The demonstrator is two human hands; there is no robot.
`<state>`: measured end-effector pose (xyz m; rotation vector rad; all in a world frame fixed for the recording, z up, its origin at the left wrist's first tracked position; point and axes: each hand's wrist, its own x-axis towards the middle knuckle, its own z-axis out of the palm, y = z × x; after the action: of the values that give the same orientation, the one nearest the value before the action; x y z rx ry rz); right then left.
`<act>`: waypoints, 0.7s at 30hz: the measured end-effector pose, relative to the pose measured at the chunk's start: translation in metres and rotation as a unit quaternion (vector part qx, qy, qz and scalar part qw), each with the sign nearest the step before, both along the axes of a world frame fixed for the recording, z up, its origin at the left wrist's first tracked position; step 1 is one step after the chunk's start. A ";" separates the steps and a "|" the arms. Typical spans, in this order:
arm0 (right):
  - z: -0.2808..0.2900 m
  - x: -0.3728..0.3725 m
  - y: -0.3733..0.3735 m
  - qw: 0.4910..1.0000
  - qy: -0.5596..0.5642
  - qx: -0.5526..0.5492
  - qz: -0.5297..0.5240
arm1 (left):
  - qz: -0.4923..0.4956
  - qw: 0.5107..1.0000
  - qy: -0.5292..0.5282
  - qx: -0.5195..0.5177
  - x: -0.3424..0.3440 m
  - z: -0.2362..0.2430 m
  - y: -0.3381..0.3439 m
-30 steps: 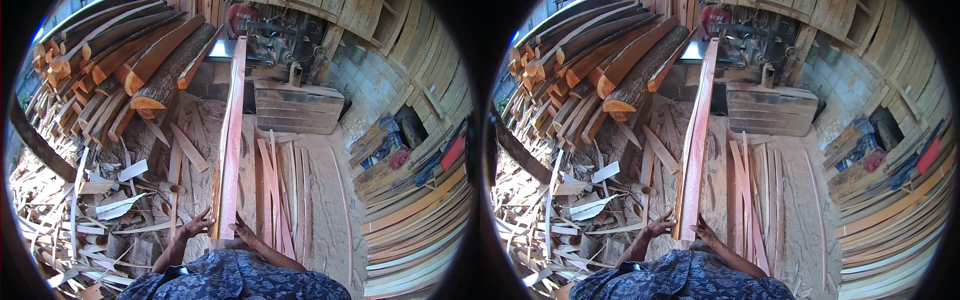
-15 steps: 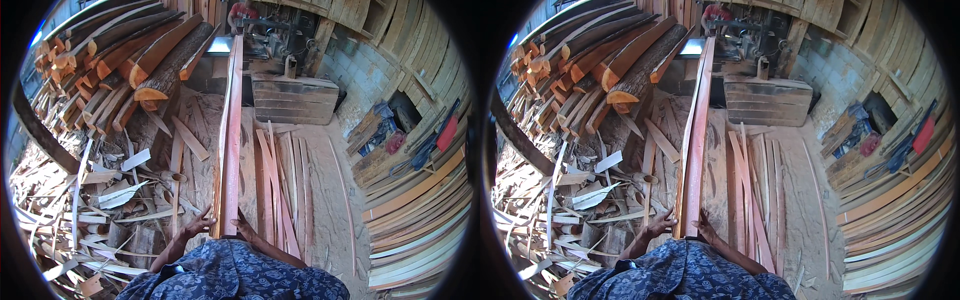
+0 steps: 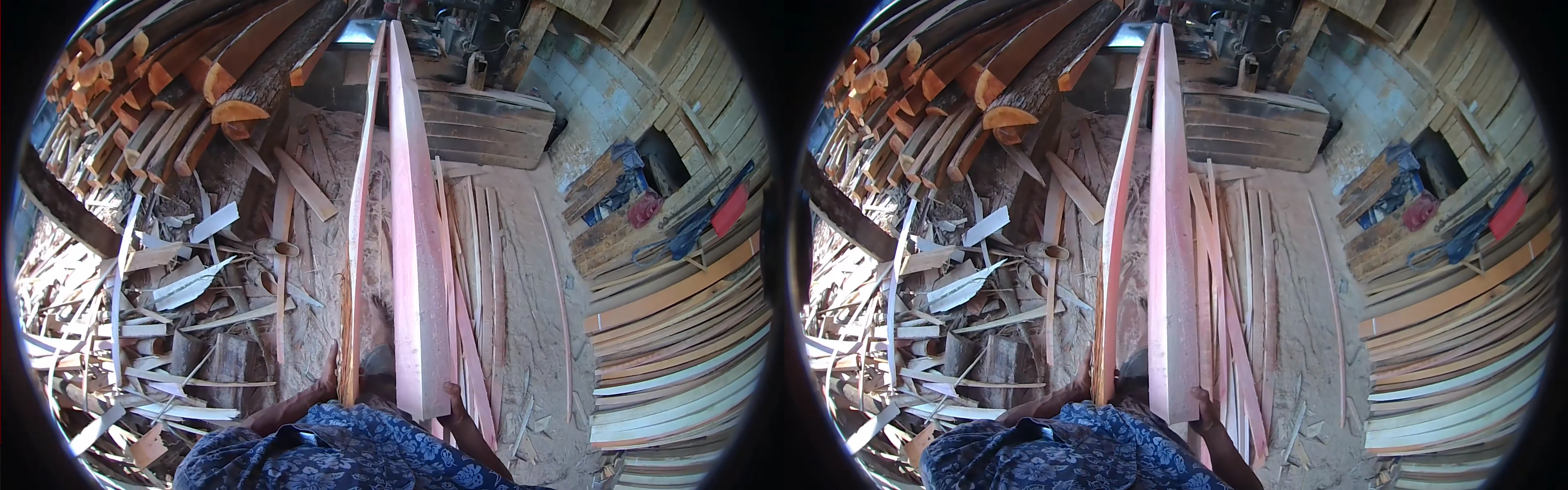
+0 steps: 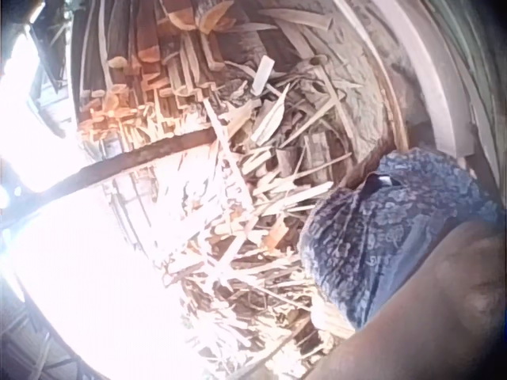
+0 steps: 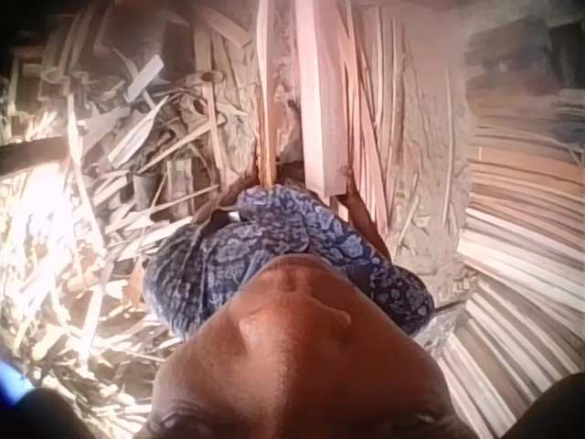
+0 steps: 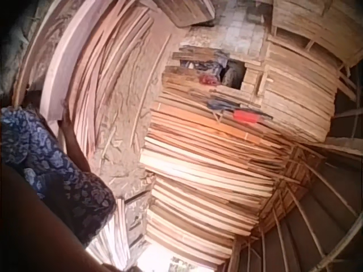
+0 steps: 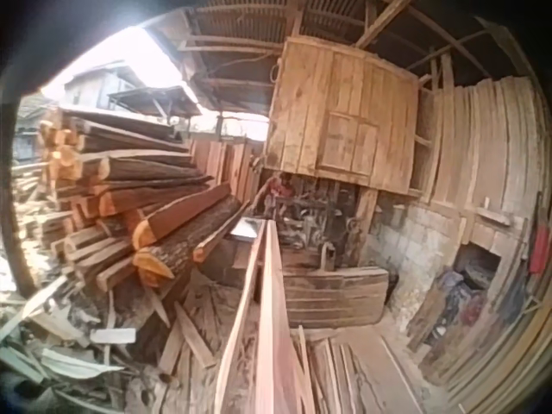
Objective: The person feeds a large wood slab and then smaller logs through a band saw to cut thin strips, while a helper assists by guiding the wood from the other side. The person guides the material by hand and sets the cut strips aside.
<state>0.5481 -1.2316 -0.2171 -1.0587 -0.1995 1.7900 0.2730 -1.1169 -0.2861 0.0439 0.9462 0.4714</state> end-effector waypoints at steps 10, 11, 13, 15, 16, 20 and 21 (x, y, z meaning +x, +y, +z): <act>-0.005 -0.106 0.053 0.943 -0.260 0.197 0.061 | 0.054 0.989 -0.028 0.134 0.002 0.037 0.006; 0.011 -0.128 0.065 0.945 -0.261 0.187 0.066 | 0.066 0.978 0.015 0.195 -0.011 0.053 0.010; 0.031 -0.180 0.084 0.954 -0.244 0.160 0.067 | 0.054 0.975 0.015 0.213 -0.078 0.061 0.022; 0.106 -0.227 0.099 0.949 -0.236 0.088 0.189 | 0.095 0.956 0.103 0.259 -0.135 0.093 0.026; 0.136 -0.245 0.094 0.936 -0.256 0.108 0.216 | 0.121 0.948 0.143 0.257 -0.163 0.108 0.012; 0.108 -0.268 0.014 0.874 -0.405 0.210 0.170 | 0.168 0.937 0.223 0.210 -0.170 0.134 -0.084; 0.128 -0.242 0.007 0.946 -0.223 0.212 0.102 | 0.170 0.942 0.225 0.184 -0.155 0.127 -0.110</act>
<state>0.3059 -1.2245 -0.0888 -1.1377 -0.9591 1.5573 0.1184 -1.2269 -0.1592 0.3435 1.3113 0.9853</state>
